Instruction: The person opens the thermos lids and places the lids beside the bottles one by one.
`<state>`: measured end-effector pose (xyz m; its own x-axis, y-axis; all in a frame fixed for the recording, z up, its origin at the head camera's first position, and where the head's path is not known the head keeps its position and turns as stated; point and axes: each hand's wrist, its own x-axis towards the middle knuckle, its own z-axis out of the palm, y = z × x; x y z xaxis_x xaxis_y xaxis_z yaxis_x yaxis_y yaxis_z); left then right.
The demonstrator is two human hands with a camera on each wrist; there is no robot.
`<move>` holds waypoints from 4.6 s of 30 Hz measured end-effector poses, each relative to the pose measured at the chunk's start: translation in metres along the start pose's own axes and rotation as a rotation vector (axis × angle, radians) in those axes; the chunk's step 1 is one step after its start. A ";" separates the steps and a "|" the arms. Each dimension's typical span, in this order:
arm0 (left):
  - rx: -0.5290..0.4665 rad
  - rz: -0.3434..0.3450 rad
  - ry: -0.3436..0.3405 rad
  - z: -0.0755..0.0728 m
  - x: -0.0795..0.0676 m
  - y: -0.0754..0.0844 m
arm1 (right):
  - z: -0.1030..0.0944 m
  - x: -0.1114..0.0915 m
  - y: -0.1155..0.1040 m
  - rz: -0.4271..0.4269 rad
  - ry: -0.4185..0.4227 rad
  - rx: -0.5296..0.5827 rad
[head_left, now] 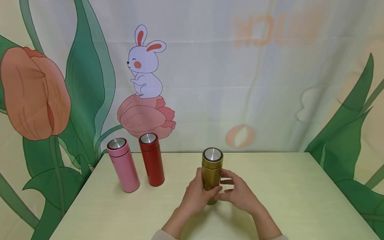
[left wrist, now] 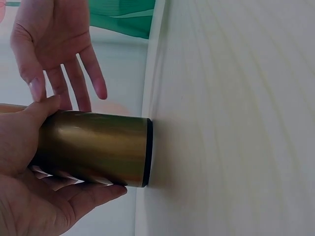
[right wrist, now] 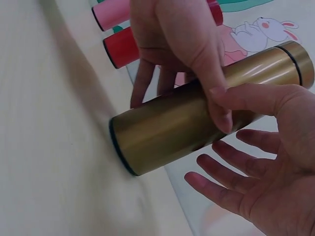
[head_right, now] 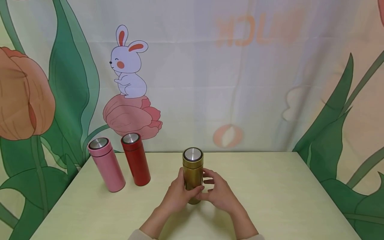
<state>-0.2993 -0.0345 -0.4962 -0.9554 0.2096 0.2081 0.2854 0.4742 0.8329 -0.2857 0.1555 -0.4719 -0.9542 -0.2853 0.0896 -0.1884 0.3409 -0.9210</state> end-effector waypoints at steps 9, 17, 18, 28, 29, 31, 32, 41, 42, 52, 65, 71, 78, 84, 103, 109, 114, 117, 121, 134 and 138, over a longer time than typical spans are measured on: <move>-0.006 0.001 -0.011 -0.002 0.000 -0.001 | -0.006 -0.001 -0.015 -0.055 0.031 0.011; -0.005 -0.009 -0.015 -0.001 -0.001 0.000 | -0.014 0.002 -0.033 -0.043 0.102 -0.045; -0.006 -0.013 -0.013 -0.001 -0.001 0.000 | -0.016 0.003 -0.035 -0.047 0.104 -0.052; -0.014 -0.002 0.001 -0.001 0.001 -0.001 | -0.027 0.014 -0.067 -0.078 0.123 -0.214; -0.015 -0.003 -0.001 -0.001 0.001 -0.001 | -0.028 0.015 -0.070 -0.079 0.121 -0.233; -0.019 -0.006 -0.006 -0.001 0.001 -0.001 | -0.030 0.016 -0.077 -0.076 0.116 -0.273; -0.021 -0.009 -0.008 -0.001 0.001 -0.002 | -0.031 0.017 -0.080 -0.075 0.110 -0.286; -0.028 -0.022 -0.017 -0.001 0.002 -0.002 | -0.032 0.026 -0.102 -0.088 0.057 -0.384; -0.028 -0.021 -0.017 0.000 0.002 -0.002 | -0.031 0.026 -0.104 -0.093 0.055 -0.396; -0.028 -0.026 -0.024 -0.002 0.000 -0.002 | -0.023 0.030 -0.120 -0.129 0.054 -0.595; -0.037 -0.023 -0.044 -0.005 0.002 -0.002 | -0.019 0.036 -0.136 -0.080 0.054 -0.746; -0.046 -0.026 -0.055 -0.005 0.003 -0.003 | -0.021 0.038 -0.136 -0.087 0.032 -0.747; -0.053 -0.033 -0.080 -0.005 0.003 -0.002 | -0.023 0.039 -0.134 -0.111 0.014 -0.726; -0.063 -0.040 -0.095 -0.008 0.004 -0.001 | -0.024 0.041 -0.134 -0.108 -0.013 -0.697; -0.066 -0.049 -0.136 -0.009 0.007 0.000 | -0.039 0.046 -0.133 -0.112 -0.162 -0.614; -0.090 -0.062 -0.154 -0.012 0.007 -0.002 | -0.043 0.051 -0.133 -0.125 -0.216 -0.575; -0.110 -0.065 -0.167 -0.013 0.007 -0.003 | -0.047 0.054 -0.133 -0.124 -0.279 -0.535; -0.114 -0.062 -0.174 -0.013 0.008 -0.004 | -0.050 0.055 -0.133 -0.117 -0.310 -0.515; -0.115 -0.070 -0.178 -0.013 0.008 -0.003 | -0.052 0.055 -0.133 -0.116 -0.330 -0.508; -0.095 -0.071 -0.161 -0.011 0.007 0.001 | -0.047 0.049 -0.141 -0.095 -0.302 -0.576; -0.091 -0.068 -0.156 -0.012 0.006 0.000 | -0.044 0.047 -0.144 -0.101 -0.278 -0.628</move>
<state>-0.3057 -0.0433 -0.4886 -0.9471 0.3125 0.0736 0.2056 0.4142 0.8867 -0.3131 0.1321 -0.3182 -0.8459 -0.5332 -0.0137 -0.4520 0.7302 -0.5123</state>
